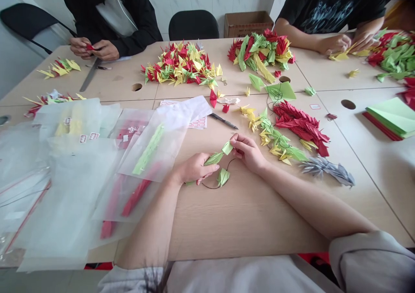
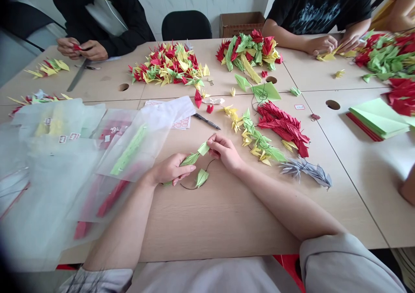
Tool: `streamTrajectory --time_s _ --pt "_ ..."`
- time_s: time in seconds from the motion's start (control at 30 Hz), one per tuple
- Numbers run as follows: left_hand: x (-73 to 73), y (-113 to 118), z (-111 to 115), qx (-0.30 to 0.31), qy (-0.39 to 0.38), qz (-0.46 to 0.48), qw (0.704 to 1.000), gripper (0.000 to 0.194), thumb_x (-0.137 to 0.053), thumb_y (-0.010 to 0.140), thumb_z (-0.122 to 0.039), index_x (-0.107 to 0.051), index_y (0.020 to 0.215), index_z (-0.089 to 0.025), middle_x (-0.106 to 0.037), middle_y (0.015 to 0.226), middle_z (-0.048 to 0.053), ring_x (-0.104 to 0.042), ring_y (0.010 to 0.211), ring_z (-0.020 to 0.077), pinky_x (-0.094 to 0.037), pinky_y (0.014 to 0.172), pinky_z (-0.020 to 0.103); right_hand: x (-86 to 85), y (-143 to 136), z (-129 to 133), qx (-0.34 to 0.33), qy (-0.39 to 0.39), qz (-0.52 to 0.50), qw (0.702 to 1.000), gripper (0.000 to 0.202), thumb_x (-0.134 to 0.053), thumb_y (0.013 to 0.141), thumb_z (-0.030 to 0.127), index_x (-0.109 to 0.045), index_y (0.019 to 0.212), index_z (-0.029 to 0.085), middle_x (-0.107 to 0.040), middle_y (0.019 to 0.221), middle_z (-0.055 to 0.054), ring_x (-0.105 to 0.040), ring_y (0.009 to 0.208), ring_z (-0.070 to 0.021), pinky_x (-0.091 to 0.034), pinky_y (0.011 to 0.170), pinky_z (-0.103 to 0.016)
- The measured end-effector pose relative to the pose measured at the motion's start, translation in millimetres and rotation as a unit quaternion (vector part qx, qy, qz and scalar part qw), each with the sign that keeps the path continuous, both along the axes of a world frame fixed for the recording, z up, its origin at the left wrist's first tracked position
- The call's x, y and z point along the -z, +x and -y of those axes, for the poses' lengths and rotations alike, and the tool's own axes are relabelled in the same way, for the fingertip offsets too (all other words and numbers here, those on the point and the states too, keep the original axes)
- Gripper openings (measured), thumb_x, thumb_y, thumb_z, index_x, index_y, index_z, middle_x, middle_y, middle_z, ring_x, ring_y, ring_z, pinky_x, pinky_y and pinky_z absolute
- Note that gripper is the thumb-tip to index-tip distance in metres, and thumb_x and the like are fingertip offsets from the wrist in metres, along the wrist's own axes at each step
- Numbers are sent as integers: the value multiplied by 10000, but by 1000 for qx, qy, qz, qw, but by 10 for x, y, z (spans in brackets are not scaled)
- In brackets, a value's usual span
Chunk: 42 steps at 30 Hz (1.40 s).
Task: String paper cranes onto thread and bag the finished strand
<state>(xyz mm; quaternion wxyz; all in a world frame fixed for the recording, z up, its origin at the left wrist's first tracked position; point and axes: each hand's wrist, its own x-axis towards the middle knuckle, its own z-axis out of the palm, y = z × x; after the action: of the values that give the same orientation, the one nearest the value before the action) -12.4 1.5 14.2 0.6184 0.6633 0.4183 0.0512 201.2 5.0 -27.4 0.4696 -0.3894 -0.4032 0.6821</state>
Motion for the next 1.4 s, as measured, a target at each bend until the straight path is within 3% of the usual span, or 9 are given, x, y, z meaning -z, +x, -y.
streamTrajectory --time_s 0.23,0.77,0.93,1.07,1.4 --pt "9 -2 1 -13 8 -8 1000 287 -521 880 -409 -427 708 -200 -489 548 -65 -439 374 84 -375 409 225 -22 1 -34 -32 -36 -24 999 276 -740 769 374 -540 753 184 -479 608 38 -341 491 -73 -171 465 -236" --pt "28 -4 -5 -12 6 -48 999 278 -529 868 -427 -461 723 -200 -474 527 -56 -455 384 105 -381 425 234 20 -8 -5 -34 20 43 998 318 -712 818 453 -536 771 192 -559 620 23 -404 507 -90 -259 480 -236" --pt "-19 19 8 -27 97 -75 992 207 -519 875 -400 -553 853 -198 -436 583 -67 -449 449 104 -340 454 224 -29 6 30 -20 84 113 990 320 -666 861 487 -551 804 194 -571 632 18 -433 535 -100 -297 499 -236" --pt "-31 25 16 -25 179 -73 981 165 -522 875 -344 -578 834 -194 -429 615 -61 -418 561 103 -316 546 220 -52 13 50 -14 115 126 985 333 -660 865 505 -552 806 196 -582 647 13 -441 540 -103 -312 512 -242" --pt "-28 20 19 -21 185 -65 980 161 -505 878 -325 -596 882 -192 -480 646 -59 -457 590 117 -334 589 231 -39 36 43 -50 121 84 988 303 -659 883 461 -548 800 192 -586 652 17 -436 527 -91 -326 502 -231"
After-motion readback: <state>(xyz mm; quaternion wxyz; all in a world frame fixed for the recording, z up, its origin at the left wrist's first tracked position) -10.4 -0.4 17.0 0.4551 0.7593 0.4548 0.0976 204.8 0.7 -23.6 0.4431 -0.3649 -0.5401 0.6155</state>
